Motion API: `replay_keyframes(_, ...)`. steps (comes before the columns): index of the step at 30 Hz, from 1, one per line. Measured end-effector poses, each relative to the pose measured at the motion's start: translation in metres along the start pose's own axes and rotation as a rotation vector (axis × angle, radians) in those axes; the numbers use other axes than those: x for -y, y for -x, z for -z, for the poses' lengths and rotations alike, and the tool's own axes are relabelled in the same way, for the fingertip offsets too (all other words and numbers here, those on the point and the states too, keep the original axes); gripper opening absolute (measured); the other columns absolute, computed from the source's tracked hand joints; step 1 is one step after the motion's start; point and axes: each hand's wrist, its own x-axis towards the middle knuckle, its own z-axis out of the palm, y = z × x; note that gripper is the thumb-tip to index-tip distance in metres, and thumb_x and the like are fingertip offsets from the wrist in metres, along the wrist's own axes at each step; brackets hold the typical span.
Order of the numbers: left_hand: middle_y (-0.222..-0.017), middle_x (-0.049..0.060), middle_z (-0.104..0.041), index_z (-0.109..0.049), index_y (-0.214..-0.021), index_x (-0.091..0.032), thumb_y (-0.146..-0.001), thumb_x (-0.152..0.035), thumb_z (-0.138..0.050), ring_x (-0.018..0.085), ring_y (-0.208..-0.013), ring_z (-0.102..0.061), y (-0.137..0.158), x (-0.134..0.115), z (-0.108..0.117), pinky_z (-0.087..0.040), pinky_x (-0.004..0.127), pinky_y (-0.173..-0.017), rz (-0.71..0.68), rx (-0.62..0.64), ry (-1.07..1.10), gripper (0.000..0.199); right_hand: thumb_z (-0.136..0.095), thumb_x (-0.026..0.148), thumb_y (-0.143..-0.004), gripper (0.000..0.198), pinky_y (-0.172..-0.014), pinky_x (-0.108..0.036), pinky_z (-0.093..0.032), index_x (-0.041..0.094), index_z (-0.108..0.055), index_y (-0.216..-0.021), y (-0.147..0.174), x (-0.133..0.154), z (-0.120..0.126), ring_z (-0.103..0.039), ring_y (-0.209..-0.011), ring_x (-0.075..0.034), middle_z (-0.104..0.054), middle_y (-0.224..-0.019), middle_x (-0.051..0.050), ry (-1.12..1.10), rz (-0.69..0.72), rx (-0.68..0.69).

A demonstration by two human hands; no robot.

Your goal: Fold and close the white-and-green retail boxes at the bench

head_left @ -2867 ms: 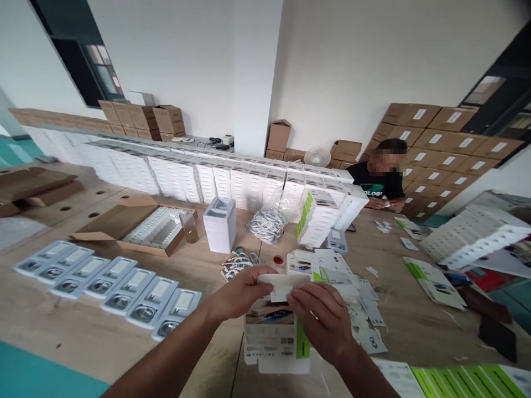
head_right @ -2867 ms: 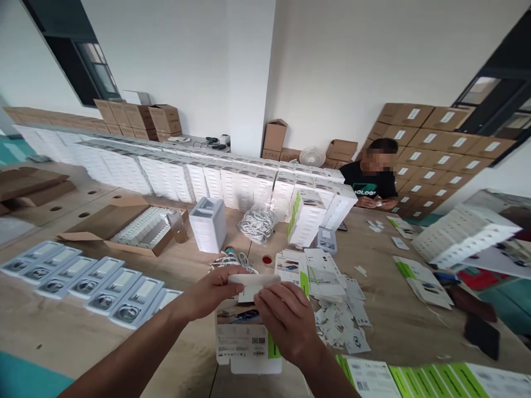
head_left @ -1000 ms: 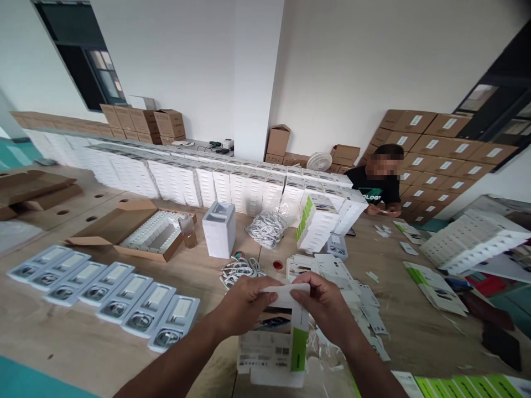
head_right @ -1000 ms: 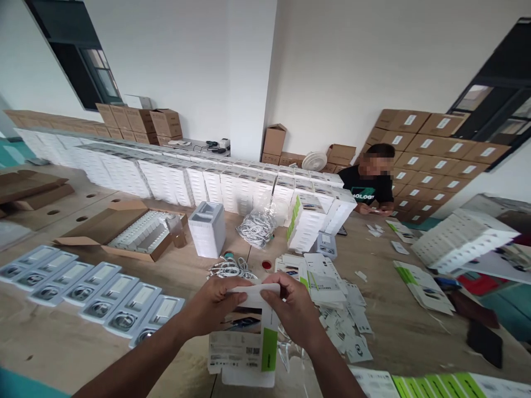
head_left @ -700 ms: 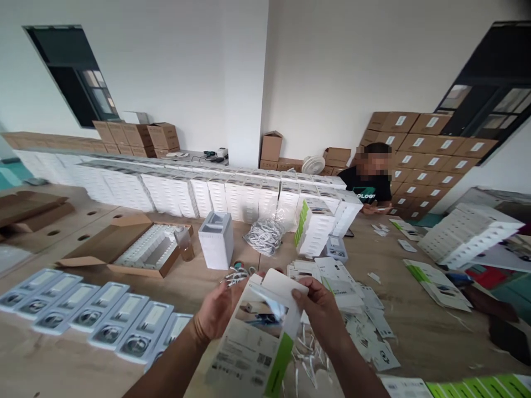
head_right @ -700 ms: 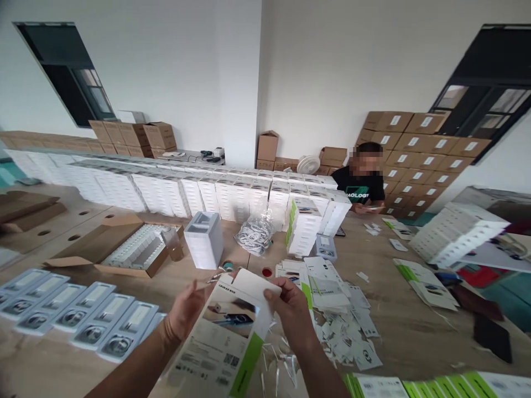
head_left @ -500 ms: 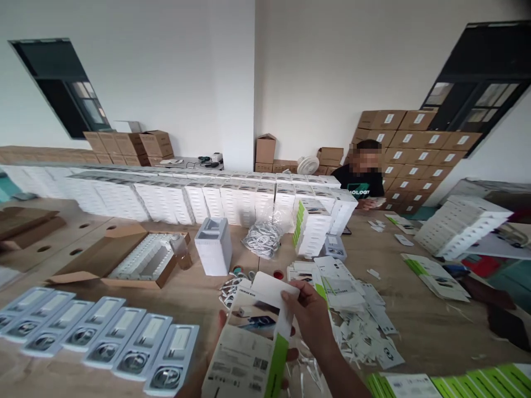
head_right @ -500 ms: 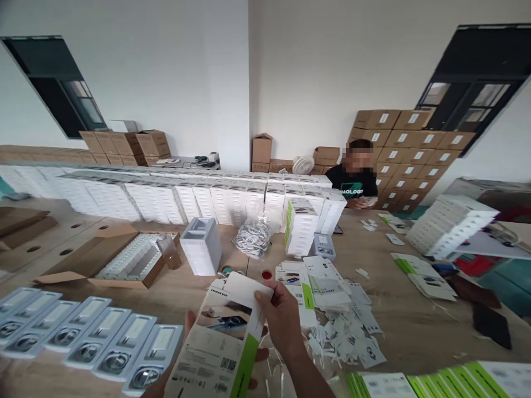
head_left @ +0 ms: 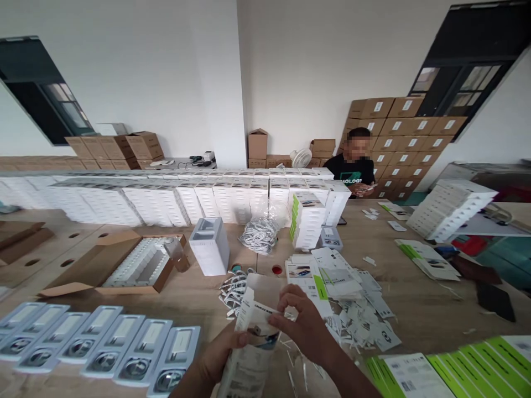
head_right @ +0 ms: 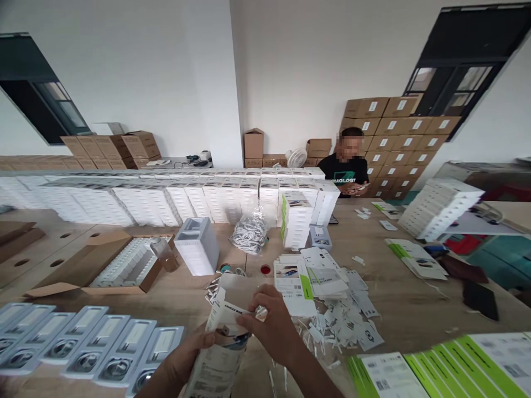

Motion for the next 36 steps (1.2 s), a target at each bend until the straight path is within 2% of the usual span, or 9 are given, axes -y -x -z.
replay_keyframes(2,-0.086,0.012,-0.072,-0.061,-0.124,-0.013,-0.069,-0.037,-0.072,0.023,-0.076,-0.067,0.000,-0.001,0.000,-0.047,0.032,-0.069,0.003,-0.047,0.095,0.061,-0.077,0.040,-0.071,0.034,-0.088,-0.038,-0.047,0.022,-0.063,-0.097,0.005,-0.014,0.000,-0.054,-0.113,-0.027,-0.059,-0.122,-0.009,-0.141,-0.066,-0.087)
replay_keyframes(5,-0.085,0.012,-0.073,-0.062,-0.122,-0.012,-0.077,-0.034,-0.067,0.023,-0.071,-0.067,-0.003,-0.005,0.000,-0.049,0.036,-0.072,0.016,-0.119,0.114,0.050,-0.069,0.054,-0.076,0.058,-0.079,-0.037,-0.051,0.022,-0.057,-0.122,0.015,-0.033,-0.006,-0.060,-0.104,-0.027,-0.063,-0.119,-0.012,-0.438,-0.256,0.124)
replay_keyframes(8,-0.095,0.012,-0.073,-0.066,-0.113,-0.015,-0.083,-0.042,-0.063,0.027,-0.083,-0.067,-0.009,-0.008,-0.003,-0.050,0.040,-0.081,-0.018,-0.290,-0.187,0.041,-0.056,0.060,-0.084,0.047,-0.066,-0.030,-0.049,0.016,-0.069,-0.098,0.024,-0.041,-0.013,-0.062,-0.075,-0.020,-0.070,-0.084,-0.006,-0.556,-0.433,0.242)
replay_keyframes(12,-0.094,0.011,-0.074,-0.072,-0.091,-0.018,-0.088,-0.051,-0.053,0.030,-0.091,-0.065,-0.018,-0.011,-0.004,-0.048,0.038,-0.081,-0.131,-0.507,-0.877,0.038,-0.052,0.058,-0.087,0.047,-0.058,-0.028,-0.045,0.016,-0.073,-0.087,0.028,-0.039,-0.020,-0.058,-0.064,-0.018,-0.068,-0.071,-0.004,-0.435,-0.390,0.068)
replay_keyframes(14,-0.094,0.011,-0.074,-0.071,-0.089,-0.019,-0.089,-0.051,-0.050,0.030,-0.089,-0.066,-0.021,-0.010,-0.001,-0.049,0.037,-0.077,-0.156,-0.503,-0.971,0.039,-0.050,0.058,-0.089,0.047,-0.065,-0.031,-0.048,0.017,-0.074,-0.090,0.029,-0.037,-0.022,-0.061,-0.071,-0.021,-0.069,-0.073,-0.005,-0.365,-0.362,0.007)
replay_keyframes(21,-0.111,0.012,-0.069,-0.030,-0.141,-0.021,-0.078,-0.046,-0.068,0.026,-0.092,-0.069,-0.020,-0.005,-0.004,-0.057,0.034,-0.071,-0.315,-0.678,-0.575,0.078,-0.046,0.058,-0.091,0.051,-0.082,-0.038,-0.051,0.021,-0.065,-0.120,0.042,-0.034,-0.031,-0.063,-0.093,-0.026,-0.071,-0.101,-0.009,-0.450,-0.410,0.049)
replay_keyframes(27,-0.125,0.011,-0.063,-0.014,-0.143,-0.031,-0.082,-0.043,-0.066,0.025,-0.102,-0.067,-0.007,-0.013,-0.019,-0.056,0.034,-0.077,-0.416,-0.595,-0.502,0.081,-0.060,0.044,-0.089,0.075,-0.098,-0.042,-0.046,0.034,-0.017,-0.150,0.036,-0.020,-0.007,-0.057,-0.116,-0.024,-0.055,-0.134,-0.008,-0.838,-0.302,0.151)
replay_keyframes(32,-0.116,0.007,-0.063,-0.041,-0.123,-0.026,-0.088,-0.039,-0.059,0.020,-0.100,-0.061,0.002,-0.009,-0.007,-0.049,0.031,-0.086,-0.518,-0.551,-0.599,0.041,-0.066,0.037,-0.086,0.071,-0.091,-0.037,-0.048,0.033,-0.028,-0.146,0.033,-0.005,0.003,-0.059,-0.106,-0.021,-0.059,-0.122,-0.007,-0.845,-0.225,0.235)
replay_keyframes(36,-0.097,0.002,-0.061,-0.051,-0.109,-0.023,-0.091,-0.036,-0.055,0.016,-0.087,-0.056,0.008,-0.015,-0.005,-0.046,0.025,-0.076,-0.492,-0.435,-0.607,0.023,-0.056,0.044,-0.091,0.028,-0.070,-0.026,-0.044,0.024,-0.060,-0.110,0.035,-0.005,-0.010,-0.055,-0.079,-0.016,-0.061,-0.084,-0.001,-0.508,-0.179,0.015)
